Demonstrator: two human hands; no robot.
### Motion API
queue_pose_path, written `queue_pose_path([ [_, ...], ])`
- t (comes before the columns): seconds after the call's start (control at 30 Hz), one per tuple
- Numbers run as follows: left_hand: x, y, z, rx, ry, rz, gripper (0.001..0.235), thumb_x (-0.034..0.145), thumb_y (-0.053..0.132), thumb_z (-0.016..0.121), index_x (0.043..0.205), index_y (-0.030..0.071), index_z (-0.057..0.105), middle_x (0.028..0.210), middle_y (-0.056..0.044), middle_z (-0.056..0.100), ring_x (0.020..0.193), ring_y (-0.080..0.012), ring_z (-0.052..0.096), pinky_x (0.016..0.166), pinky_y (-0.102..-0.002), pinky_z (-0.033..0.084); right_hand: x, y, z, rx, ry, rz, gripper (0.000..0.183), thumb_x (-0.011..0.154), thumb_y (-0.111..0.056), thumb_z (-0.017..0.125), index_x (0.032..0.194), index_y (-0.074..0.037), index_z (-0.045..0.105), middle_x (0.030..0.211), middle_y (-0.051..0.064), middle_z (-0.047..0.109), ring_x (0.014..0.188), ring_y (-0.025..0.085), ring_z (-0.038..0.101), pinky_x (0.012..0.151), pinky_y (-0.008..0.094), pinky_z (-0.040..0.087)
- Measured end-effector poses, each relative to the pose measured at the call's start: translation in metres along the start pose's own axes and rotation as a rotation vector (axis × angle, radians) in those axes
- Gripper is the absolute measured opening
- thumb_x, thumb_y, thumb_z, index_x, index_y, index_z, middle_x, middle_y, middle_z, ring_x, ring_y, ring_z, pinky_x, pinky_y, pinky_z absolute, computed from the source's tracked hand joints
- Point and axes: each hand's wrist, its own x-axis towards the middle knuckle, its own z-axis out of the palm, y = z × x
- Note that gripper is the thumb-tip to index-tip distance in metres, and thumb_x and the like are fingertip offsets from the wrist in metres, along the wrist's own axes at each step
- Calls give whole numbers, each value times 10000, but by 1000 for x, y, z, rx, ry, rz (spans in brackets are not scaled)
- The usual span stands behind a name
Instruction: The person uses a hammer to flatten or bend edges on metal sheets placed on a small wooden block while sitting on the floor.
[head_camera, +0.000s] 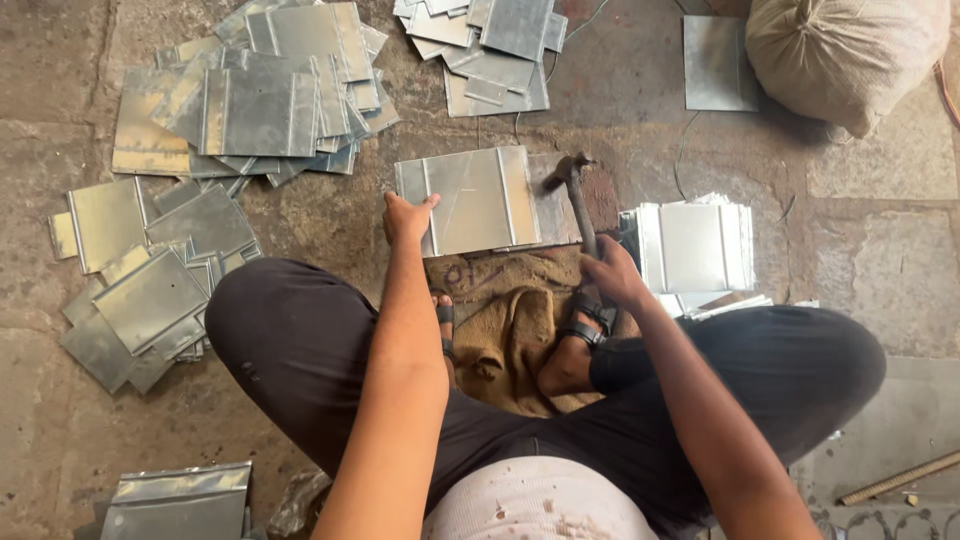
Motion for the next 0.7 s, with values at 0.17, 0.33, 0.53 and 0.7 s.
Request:
queue_pose_path([
  [0.17,-30,30,-4,15,33,-18,829,743,663,824,1266,88,535,1198,-206,702,1123,-421,666,907,-550,551,-39,-19,13,230,19,115,279,871,-74,599,1140,-68,524,787,42,673,595,181,701,499,327,601],
  [0.33,-35,31,10,-11,81,44,861,798,698,772,1305,67,479,1156,-244,692,1053,-420,699,815,-531,590,-44,5,72,367,-36,231,230,877,-40,592,1087,-96,516,642,22,541,484,118,516,408,314,419],
  [0.53,-28,25,20,1,51,77,893,830,711,743,1390,87,434,1142,-259,690,1033,-415,715,767,-503,626,-44,-2,73,626,-114,521,373,1036,-371,578,854,-71,452,534,-21,385,396,101,360,353,280,315],
  [0.7,-23,29,19,-47,14,66,939,804,722,710,1413,75,408,1126,-236,693,943,-358,752,684,-432,656,-43,-21,52,486,43,335,404,1051,-463,530,861,-108,499,582,-52,433,418,78,391,346,261,352],
])
